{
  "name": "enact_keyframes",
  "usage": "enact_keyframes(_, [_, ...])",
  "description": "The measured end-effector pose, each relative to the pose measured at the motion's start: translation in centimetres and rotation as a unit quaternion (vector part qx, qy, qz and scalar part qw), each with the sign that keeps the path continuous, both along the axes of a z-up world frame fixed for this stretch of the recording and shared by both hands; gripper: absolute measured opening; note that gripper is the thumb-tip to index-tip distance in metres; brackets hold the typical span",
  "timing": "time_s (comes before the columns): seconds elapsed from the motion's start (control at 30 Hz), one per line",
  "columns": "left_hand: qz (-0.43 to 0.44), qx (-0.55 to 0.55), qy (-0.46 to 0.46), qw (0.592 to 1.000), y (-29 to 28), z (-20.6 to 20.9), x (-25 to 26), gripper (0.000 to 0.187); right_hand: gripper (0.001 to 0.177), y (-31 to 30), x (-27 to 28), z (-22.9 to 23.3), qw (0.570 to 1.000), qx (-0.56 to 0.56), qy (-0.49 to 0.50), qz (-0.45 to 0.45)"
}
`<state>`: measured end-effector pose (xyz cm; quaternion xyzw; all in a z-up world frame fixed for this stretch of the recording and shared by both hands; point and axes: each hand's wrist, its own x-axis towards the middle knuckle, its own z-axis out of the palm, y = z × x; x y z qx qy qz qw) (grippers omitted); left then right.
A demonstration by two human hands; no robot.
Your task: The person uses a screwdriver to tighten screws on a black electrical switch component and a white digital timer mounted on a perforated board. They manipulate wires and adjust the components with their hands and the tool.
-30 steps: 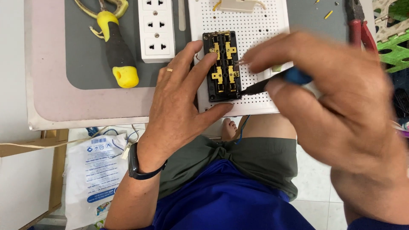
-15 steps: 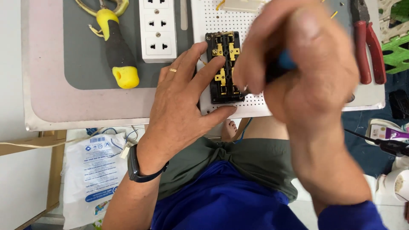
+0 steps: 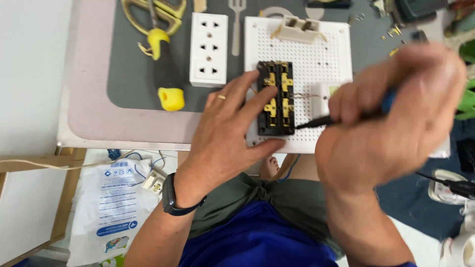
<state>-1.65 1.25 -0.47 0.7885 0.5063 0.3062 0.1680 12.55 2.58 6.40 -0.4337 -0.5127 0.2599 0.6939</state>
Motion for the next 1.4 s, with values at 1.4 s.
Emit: enact_keyframes(1.4, [-0.012,0.013,0.027,0.999,-0.1,-0.7,0.0,0.07,0.033,1.9,3.6,2.9,0.921,-0.058,-0.091,0.375])
